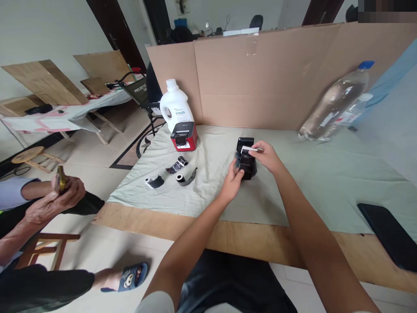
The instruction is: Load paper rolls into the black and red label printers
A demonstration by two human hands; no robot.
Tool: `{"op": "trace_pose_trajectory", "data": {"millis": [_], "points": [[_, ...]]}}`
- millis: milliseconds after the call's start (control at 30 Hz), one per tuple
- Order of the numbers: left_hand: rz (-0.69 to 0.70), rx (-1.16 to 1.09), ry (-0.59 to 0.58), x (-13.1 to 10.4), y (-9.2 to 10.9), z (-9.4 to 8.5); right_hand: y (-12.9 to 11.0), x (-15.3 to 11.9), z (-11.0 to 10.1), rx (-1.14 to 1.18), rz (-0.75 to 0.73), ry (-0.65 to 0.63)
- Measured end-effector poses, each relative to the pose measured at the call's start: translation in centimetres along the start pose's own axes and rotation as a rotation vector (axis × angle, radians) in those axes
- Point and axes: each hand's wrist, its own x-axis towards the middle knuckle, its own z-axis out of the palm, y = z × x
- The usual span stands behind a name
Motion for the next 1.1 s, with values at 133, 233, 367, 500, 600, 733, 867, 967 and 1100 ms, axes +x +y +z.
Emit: {"op": "trace_pose_trajectory", "data": {"millis": [133,233,367,500,600,733,867,967,1100], "points": [[-0.057,-0.042,-0.058,-0.1,-1.9,0.4,1.9,2.1,0.6,-0.092,-0.063,-0.015],[-0.081,-0.043,-0.093,0.1,-2.8,0.7,3.2,3.0,1.1,-0.125,-0.087,-0.012],[-0.078,0.010,-0.111,-0.2,-2.8,1.0,4.5,3.4,1.4,-0.151,-0.100,-0.049],[-0.091,0.057,-0.116,-0.5,-2.7,0.9,5.1,3.2,1.5,-0.265,-0.139,-0.083],[-0.101,0.064,-0.090,-0.5,-2.9,0.9,5.2,3.2,1.8,-0.415,-0.147,-0.076],[-0.100,0.066,-0.084,-0.3,-3.2,0.8,5.4,3.3,2.2,-0.592,-0.092,-0.013],[-0.097,0.091,-0.096,-0.3,-3.0,0.8,5.8,3.4,2.2,-0.620,-0.096,0.056],[-0.074,0.118,-0.093,-0.6,-2.9,0.7,6.0,3.2,2.2,-0.619,-0.070,0.068],[-0.019,0.165,-0.077,-0.7,-2.9,0.4,6.3,3.2,2.2,-0.621,-0.015,0.059]]}}
